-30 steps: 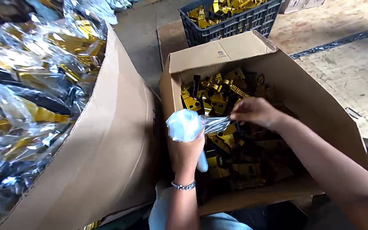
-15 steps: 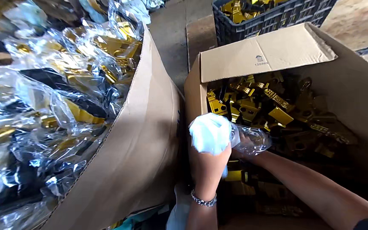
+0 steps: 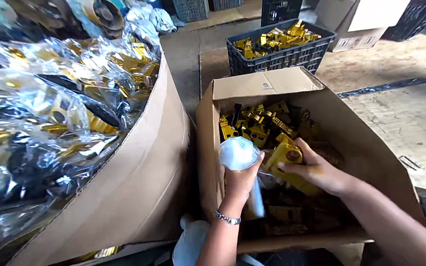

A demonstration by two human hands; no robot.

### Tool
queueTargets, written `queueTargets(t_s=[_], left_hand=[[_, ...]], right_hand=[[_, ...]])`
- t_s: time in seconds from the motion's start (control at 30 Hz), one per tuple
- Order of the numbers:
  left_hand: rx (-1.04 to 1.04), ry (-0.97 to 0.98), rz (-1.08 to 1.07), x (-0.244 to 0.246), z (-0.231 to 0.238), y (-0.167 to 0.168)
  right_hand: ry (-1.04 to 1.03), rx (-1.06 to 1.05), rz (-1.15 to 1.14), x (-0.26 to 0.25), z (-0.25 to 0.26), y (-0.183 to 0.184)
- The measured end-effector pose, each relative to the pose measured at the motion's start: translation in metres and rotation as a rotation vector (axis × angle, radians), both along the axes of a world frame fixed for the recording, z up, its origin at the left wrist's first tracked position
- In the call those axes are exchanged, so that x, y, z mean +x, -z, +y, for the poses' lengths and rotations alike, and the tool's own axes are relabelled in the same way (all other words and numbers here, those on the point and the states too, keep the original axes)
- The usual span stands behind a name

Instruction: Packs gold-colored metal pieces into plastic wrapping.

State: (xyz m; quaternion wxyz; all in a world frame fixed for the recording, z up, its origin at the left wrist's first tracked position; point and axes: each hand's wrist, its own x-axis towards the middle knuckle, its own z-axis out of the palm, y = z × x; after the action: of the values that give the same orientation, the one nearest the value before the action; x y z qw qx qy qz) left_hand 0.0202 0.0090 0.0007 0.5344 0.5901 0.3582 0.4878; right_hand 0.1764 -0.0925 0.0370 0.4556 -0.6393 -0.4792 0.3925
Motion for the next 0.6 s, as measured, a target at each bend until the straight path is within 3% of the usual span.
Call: queueTargets(t_s=[0.07, 0.13, 0.2, 0.3, 0.37, 0.4, 0.53, 0.6], left_hand=[[-0.226, 0.059, -0.157, -0.003, -0.005, -0.01], [-0.217, 0.094, -0.17, -0.009, -0.007, -0.008], [-0.087, 0.154, -0.048, -0.012, -0.01, 0.003], [0.079, 0.067, 0.101, -0.004, -0.011, 0.011], [0.041, -0.059, 0.088, -0.005, 0.0, 0.007], [0.013, -0.079, 0.067, -0.008, 0.003, 0.004], [0.017, 0.294, 0.124, -0.011, -0.025, 0.006], [-0.128, 0.319, -0.007, -0.011, -0.02, 0.006]], right_hand=[[0.033, 0.056, -0.573, -0.016, 0.016, 0.016], [-0.096, -0.089, -0.786, -0.028, 0.025, 0.023], [-0.067, -0.145, -0.682, -0.03, 0.035, 0.03], [-0.014, -0.147, -0.218, -0.023, 0.045, 0.023], [-0.037, -0.133, 0.063, -0.021, 0.039, 0.012], [-0.01, -0.068, 0.076, -0.022, 0.036, 0.013], [0.149, 0.181, -0.434, -0.01, 0.031, 0.033], [0.051, -0.072, -0.624, 0.008, 0.023, 0.013]])
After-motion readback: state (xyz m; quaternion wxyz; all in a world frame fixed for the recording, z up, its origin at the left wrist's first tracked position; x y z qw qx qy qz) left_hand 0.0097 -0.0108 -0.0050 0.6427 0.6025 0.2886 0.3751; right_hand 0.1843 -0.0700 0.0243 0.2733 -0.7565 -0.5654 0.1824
